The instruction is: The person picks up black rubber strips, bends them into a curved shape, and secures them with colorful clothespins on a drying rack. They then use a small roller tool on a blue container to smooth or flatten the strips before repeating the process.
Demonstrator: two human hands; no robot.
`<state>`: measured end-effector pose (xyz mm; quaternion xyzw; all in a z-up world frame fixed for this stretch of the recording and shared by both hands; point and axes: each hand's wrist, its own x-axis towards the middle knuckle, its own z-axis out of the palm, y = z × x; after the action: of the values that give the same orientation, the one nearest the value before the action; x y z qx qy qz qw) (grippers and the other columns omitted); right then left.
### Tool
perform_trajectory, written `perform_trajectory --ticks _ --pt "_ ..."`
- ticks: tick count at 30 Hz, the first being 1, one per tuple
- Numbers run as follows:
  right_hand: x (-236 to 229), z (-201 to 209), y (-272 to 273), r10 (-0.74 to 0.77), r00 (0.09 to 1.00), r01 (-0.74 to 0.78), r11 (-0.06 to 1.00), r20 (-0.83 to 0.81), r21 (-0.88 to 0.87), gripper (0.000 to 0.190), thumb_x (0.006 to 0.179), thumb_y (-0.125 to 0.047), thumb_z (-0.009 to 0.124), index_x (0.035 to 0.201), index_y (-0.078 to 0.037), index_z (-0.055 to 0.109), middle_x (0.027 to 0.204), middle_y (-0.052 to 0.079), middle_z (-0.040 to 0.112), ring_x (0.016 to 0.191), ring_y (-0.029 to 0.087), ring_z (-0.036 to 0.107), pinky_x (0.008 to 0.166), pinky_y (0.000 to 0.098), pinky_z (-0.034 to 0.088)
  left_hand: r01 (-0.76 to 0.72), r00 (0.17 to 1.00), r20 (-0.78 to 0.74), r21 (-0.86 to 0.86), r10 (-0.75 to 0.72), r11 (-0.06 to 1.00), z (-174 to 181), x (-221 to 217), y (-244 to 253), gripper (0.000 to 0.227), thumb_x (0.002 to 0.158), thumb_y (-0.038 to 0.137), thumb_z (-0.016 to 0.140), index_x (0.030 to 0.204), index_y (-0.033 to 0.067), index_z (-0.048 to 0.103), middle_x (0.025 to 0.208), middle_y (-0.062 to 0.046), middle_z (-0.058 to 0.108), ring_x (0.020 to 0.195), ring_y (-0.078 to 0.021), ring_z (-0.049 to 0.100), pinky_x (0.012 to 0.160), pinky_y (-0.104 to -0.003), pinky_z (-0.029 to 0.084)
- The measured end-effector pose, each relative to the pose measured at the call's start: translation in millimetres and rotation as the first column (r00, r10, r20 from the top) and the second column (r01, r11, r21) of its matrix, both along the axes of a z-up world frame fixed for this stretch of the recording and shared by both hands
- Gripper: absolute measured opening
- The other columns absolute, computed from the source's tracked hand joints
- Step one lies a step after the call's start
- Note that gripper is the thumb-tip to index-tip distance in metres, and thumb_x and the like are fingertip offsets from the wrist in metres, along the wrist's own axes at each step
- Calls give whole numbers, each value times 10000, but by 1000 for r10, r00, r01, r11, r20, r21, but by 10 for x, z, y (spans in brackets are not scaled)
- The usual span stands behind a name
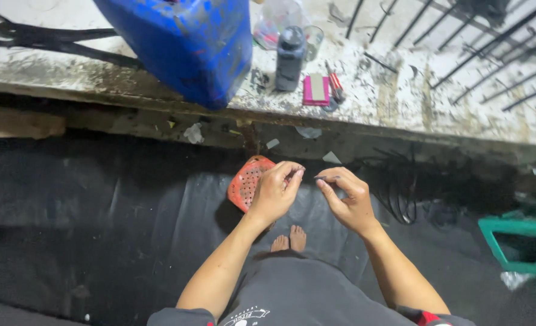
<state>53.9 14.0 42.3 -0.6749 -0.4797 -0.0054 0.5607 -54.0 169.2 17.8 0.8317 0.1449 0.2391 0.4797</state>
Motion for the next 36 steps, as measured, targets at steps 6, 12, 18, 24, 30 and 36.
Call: perform_trajectory --ticks 6,12,18,24,30,36 --pt "162 -173 300 56 998 -56 998 5 10 121 914 20 748 808 38 692 786 156 757 716 326 725 621 371 578 -100 995 21 -18 101 995 -138 -54 132 121 983 162 658 1012 79 741 822 -127 730 794 -348 741 622 -396 612" --pt "-137 -183 900 119 993 -120 992 -10 -45 98 898 -2 762 822 33 712 782 166 764 727 361 737 652 409 584 -187 979 75 -27 189 982 -245 -405 668 103 969 164 675 981 82 735 818 -137 729 807 -371 733 625 -436 601" --pt "-728 -237 1843 95 995 -94 995 28 -39 109 897 -3 777 834 42 700 780 175 753 726 377 732 654 407 573 -194 977 87 -20 195 981 -195 -1029 1606 96 955 183 687 939 95 724 802 -119 728 793 -355 739 607 -406 591" --pt "-1267 -189 2782 96 995 -96 995 10 -18 104 936 -22 750 846 13 711 777 152 740 708 351 721 658 378 556 -229 971 63 -32 231 973 28 -1686 2534 100 934 164 704 894 73 720 747 -112 709 680 -320 732 517 -370 569" --pt "-1664 -62 3654 186 983 -186 983 -9 6 119 921 -6 757 833 45 694 787 187 738 723 377 734 666 409 569 -290 954 67 -52 293 956 10 -2099 3214 108 920 156 726 864 65 710 708 -104 685 611 -292 715 462 -338 547" --pt "-1572 -275 4593 219 976 -219 976 -6 -13 129 940 -50 768 863 23 694 818 177 741 734 377 728 668 409 550 -333 942 49 18 332 943 -31 -2148 3999 79 922 135 708 890 62 712 726 -120 692 643 -316 725 474 -380 561"
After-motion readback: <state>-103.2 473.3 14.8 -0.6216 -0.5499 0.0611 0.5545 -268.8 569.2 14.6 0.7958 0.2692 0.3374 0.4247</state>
